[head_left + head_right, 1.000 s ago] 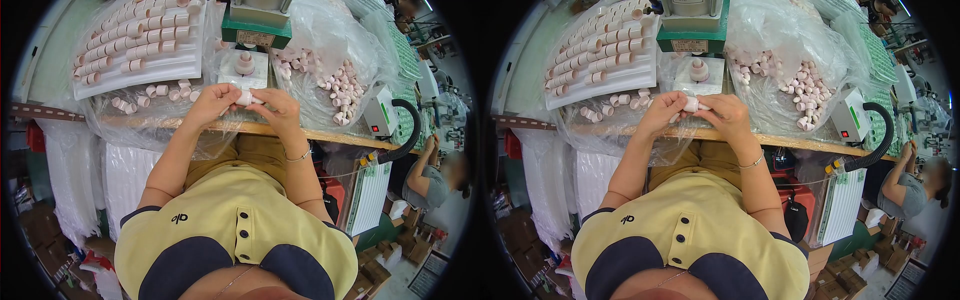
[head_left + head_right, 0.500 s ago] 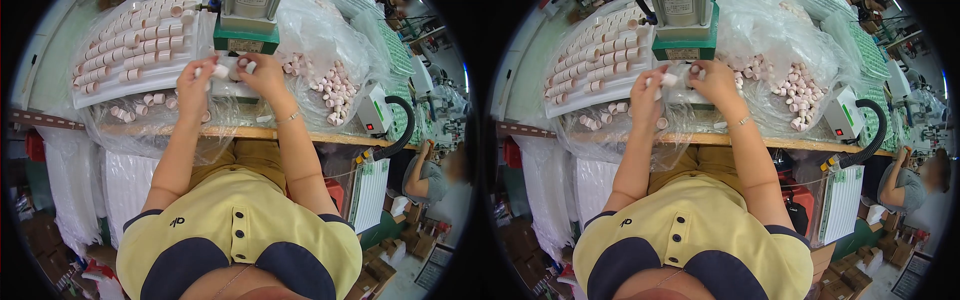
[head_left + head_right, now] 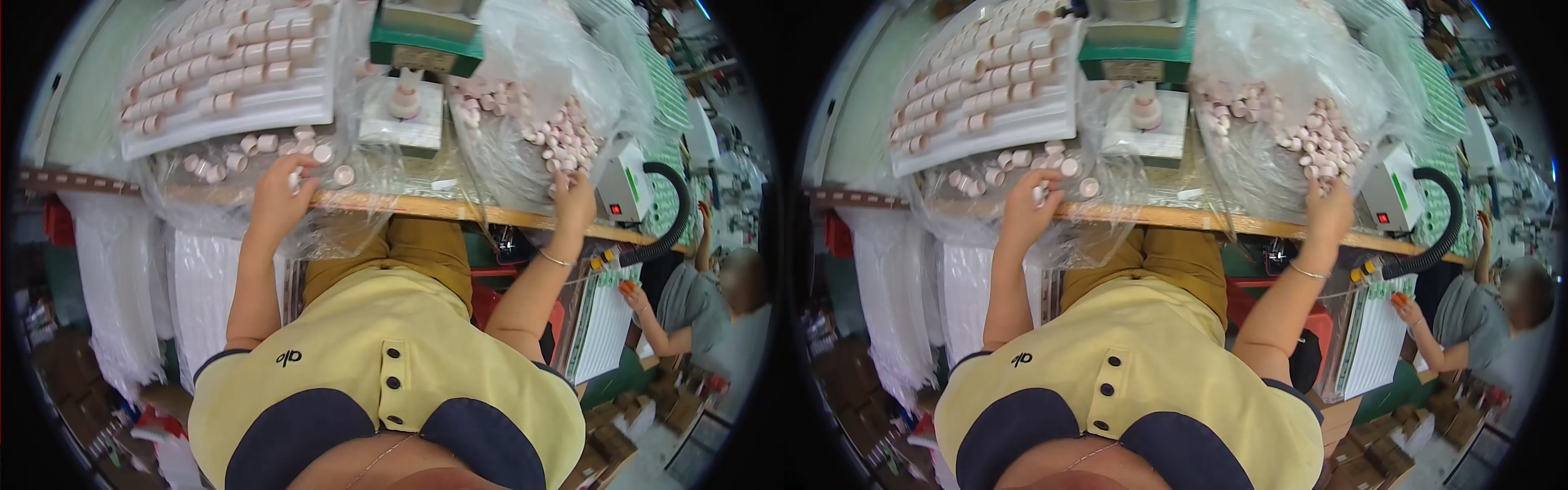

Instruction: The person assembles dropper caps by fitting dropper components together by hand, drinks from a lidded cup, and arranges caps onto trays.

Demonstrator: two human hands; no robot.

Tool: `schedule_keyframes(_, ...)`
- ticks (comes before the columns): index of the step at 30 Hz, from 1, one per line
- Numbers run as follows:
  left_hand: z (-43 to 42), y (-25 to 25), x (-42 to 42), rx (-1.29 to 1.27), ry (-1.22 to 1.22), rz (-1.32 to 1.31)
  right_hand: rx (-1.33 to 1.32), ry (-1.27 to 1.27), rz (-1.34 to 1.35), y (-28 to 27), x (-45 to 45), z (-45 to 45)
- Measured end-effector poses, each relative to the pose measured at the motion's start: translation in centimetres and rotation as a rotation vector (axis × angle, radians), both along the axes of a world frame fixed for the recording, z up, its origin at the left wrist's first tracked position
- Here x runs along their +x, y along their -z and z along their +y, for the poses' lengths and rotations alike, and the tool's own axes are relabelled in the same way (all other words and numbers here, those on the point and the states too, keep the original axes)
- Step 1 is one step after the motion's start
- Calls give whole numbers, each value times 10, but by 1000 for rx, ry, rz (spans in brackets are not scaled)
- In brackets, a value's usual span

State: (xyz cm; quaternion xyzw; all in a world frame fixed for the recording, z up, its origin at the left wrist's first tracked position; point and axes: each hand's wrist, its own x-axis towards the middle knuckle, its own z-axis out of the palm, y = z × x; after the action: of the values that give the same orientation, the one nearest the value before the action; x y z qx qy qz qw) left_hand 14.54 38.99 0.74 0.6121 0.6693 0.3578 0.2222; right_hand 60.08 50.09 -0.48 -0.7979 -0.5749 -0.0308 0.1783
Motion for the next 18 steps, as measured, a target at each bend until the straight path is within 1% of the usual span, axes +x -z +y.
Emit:
schedule_keyframes(1, -1, -2, 1, -6, -24, 4, -101, 59, -22, 5, 15, -1)
schedule_keyframes(2, 0, -7, 7, -36, 30, 148, -163, 128, -24, 4, 18, -4)
schedule_keyframes(3, 2, -9, 12, -64, 92, 291, -166, 118, -23, 6, 20, -4)
schedule_keyframes(4, 6, -2, 15, -6, 126, 306, -208, 136, -10, 8, 22, -3)
schedule_keyframes(6, 14, -2, 28, -50, 120, 288, -247, 153, 6, 4, 19, -2)
schedule_keyframes(8, 20, -1, 32, -91, 123, 271, -385, 56, 20, -9, 9, -4)
schedule_keyframes(9, 23, 3, 33, -85, 126, 290, -381, 56, 20, -12, 3, -5)
schedule_keyframes(11, 27, 14, 34, -76, 126, 310, -420, -50, -47, -15, -8, -10)
schedule_keyframes(12, 27, 18, 35, 6, 129, 312, -366, -141, -90, -13, -9, -16)
schedule_keyframes(13, 26, 21, 34, 87, 133, 314, -366, -144, -87, -13, -11, -17)
schedule_keyframes(14, 24, 22, 32, 88, 132, 318, -419, -142, -100, -13, -14, -17)
schedule_keyframes(15, 21, 18, 31, 54, 124, 225, -471, -140, -114, -14, -17, -18)
schedule_keyframes(16, 19, 15, 30, 21, 115, 130, -468, -141, -113, -16, -21, -19)
schedule_keyframes(17, 17, 13, 29, 26, 113, 131, -354, -172, 29, -19, -26, -21)
schedule_keyframes(18, 14, 12, 29, 26, 112, -109, -240, -201, 168, -24, -35, -23)
